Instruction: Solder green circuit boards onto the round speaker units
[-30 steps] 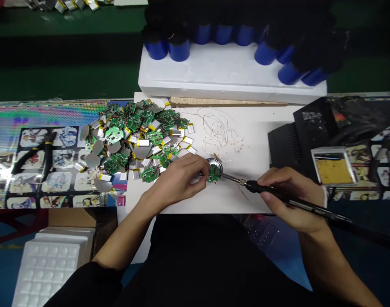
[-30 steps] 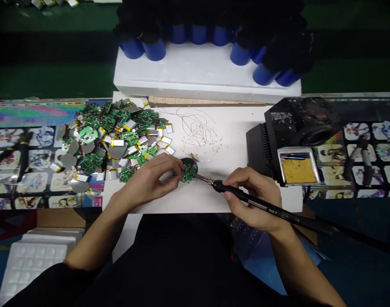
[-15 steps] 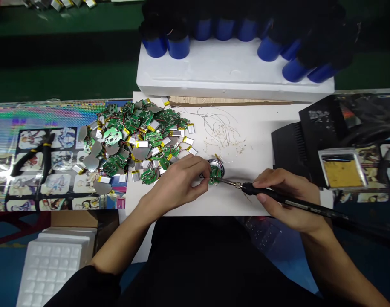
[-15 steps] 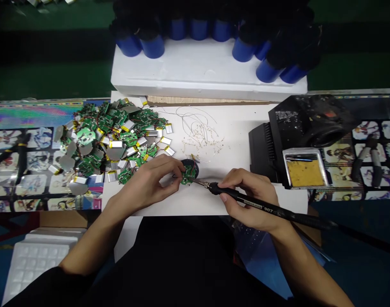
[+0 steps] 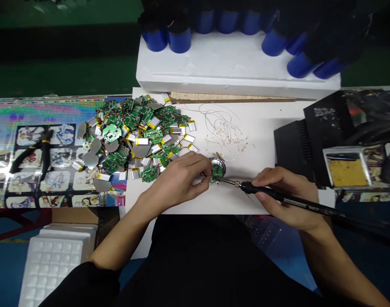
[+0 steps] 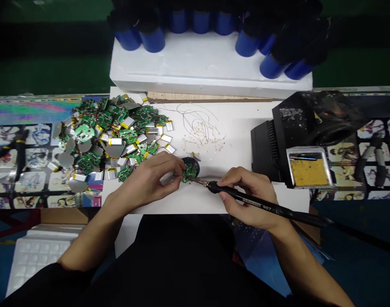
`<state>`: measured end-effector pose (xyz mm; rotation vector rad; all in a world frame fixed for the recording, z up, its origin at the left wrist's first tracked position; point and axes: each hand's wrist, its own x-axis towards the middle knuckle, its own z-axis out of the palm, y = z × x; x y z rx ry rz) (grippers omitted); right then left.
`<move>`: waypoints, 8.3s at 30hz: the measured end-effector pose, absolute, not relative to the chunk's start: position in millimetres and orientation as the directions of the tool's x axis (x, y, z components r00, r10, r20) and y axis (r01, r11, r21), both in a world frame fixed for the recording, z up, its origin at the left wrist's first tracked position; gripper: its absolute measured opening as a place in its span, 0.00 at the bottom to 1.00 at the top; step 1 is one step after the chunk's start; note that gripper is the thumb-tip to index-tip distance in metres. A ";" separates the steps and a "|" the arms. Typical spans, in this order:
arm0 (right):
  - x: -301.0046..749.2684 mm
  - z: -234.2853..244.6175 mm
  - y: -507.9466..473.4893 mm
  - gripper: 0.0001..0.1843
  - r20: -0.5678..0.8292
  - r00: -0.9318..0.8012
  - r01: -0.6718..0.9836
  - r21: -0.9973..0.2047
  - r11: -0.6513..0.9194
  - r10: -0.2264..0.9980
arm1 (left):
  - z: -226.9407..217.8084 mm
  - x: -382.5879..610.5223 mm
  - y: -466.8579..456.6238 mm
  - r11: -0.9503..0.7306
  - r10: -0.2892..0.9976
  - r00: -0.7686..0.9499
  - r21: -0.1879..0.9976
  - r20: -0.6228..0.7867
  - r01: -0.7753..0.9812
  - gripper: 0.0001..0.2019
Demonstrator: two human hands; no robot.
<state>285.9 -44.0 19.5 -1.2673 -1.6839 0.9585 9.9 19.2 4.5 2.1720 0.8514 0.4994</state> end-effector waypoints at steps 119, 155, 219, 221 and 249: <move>269.0 -60.8 -57.8 0.09 0.193 0.239 0.479 -0.876 0.058 0.952 | -51.3 21.7 -27.6 -0.298 0.920 0.363 0.867 0.149 0.400 0.29; 233.5 -29.2 -47.2 0.16 0.363 -0.132 0.515 -0.770 0.377 0.922 | -27.5 14.7 -7.6 -0.572 0.783 0.506 0.739 0.362 0.356 0.02; 265.4 -12.2 -81.6 0.22 0.156 0.298 0.091 -0.987 0.135 0.942 | 12.0 25.1 25.9 -0.695 0.621 0.776 0.537 0.111 0.479 0.06; 273.1 -8.1 -82.2 0.16 0.129 0.269 0.191 -0.978 0.079 0.954 | 8.4 24.5 23.9 -0.683 0.638 0.758 0.556 0.139 0.474 0.06; 278.8 8.7 -79.4 0.07 0.264 0.006 0.494 -0.840 0.227 0.964 | 16.5 24.8 30.8 -0.736 0.584 0.808 0.468 0.073 0.490 0.12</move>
